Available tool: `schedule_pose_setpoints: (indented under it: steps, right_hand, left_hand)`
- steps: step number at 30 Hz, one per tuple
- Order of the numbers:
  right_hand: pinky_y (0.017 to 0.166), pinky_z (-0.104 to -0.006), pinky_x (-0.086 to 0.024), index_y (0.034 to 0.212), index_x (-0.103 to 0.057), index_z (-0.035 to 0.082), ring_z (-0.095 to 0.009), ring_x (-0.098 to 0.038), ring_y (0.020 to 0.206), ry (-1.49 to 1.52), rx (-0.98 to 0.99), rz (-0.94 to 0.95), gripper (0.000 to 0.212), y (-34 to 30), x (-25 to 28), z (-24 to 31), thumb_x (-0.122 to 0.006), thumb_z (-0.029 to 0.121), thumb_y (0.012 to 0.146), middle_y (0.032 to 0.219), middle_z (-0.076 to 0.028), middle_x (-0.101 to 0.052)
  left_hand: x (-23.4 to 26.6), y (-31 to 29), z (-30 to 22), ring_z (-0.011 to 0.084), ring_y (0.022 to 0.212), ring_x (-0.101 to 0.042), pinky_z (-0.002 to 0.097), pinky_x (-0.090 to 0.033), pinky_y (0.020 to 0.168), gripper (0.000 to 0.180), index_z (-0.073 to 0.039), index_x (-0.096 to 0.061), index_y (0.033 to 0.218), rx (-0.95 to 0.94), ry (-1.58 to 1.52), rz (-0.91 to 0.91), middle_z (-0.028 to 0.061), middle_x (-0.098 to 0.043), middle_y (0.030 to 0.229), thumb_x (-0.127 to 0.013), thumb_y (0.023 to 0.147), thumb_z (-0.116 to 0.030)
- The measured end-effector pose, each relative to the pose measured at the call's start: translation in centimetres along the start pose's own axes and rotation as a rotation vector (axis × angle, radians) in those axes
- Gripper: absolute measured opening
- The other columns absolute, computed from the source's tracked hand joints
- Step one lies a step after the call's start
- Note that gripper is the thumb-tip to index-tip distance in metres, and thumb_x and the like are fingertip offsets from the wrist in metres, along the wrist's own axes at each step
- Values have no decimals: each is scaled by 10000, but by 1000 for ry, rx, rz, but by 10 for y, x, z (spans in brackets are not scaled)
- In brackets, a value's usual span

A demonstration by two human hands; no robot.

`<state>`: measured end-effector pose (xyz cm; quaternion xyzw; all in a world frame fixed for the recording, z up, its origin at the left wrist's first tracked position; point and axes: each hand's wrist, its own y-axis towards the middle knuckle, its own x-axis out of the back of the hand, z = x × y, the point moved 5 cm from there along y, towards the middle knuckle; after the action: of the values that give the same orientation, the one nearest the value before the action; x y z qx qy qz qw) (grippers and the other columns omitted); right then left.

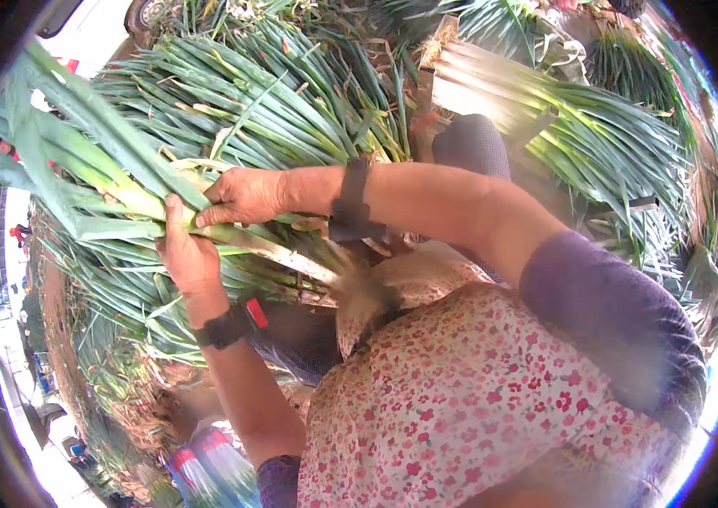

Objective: The person pulls green onions from a pile, peels away the outer layers by hand, and places the cleaned onions into a metal frame before setting the bundle aside.

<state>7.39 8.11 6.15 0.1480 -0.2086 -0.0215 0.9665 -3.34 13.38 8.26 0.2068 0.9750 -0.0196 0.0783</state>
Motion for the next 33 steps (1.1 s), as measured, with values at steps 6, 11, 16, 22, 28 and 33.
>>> schedule_pose_setpoints:
  steps: [6,11,16,22,28,33]
  right_hand:
    - [533,-375,-466,792,-590,-20,-249,-604,643,169,-697,0,470,-70,-20,-46,-536,447,804,654,-128,-598]
    - [573,-399,-489,943,-608,31,-277,-585,663,-662,-720,606,332,-245,-32,-252,-616,311,765,804,-153,-621]
    - [985,-343,-349,1273,-386,36,-288,-412,1188,-8,-450,-301,679,-113,1,-102,-627,414,763,1268,-179,-440]
    - [793,-348,-453,1129,-473,74,-309,-574,930,282,79,-542,435,-44,18,-15,-644,182,745,961,-183,-579]
    - [584,-258,-446,1135,-485,39,-92,-497,624,677,-118,-378,365,-61,11,-12,-559,267,860,761,-38,-542]
    - [812,-292,-420,1039,-549,5,-144,-519,854,470,3,-350,371,-46,15,0,-625,275,796,894,-79,-588]
  left_hand:
    - [39,18,9,196,789,-514,401,-412,882,431,-11,-429,1141,-12,-335,19,64,-542,966,-553,856,-309]
    - [87,38,-57,126,712,-432,302,-400,700,360,-92,-442,1121,-169,-270,94,9,-496,846,-521,869,-337]
    - [59,31,-30,253,955,-483,416,-365,908,425,-53,-361,1203,-34,-431,171,142,-509,1093,-452,884,-319]
    - [-33,-16,-6,313,1208,-341,434,-273,1018,471,-126,-271,1308,-152,-456,369,171,-332,1313,-440,872,-175]
    - [-25,5,30,275,1234,-343,400,-282,1007,468,-31,-386,1216,70,-405,353,158,-377,1323,-453,890,-360]
    - [-39,3,27,277,1201,-362,393,-248,1030,627,14,-355,1262,-2,-315,461,166,-355,1331,-418,875,-475]
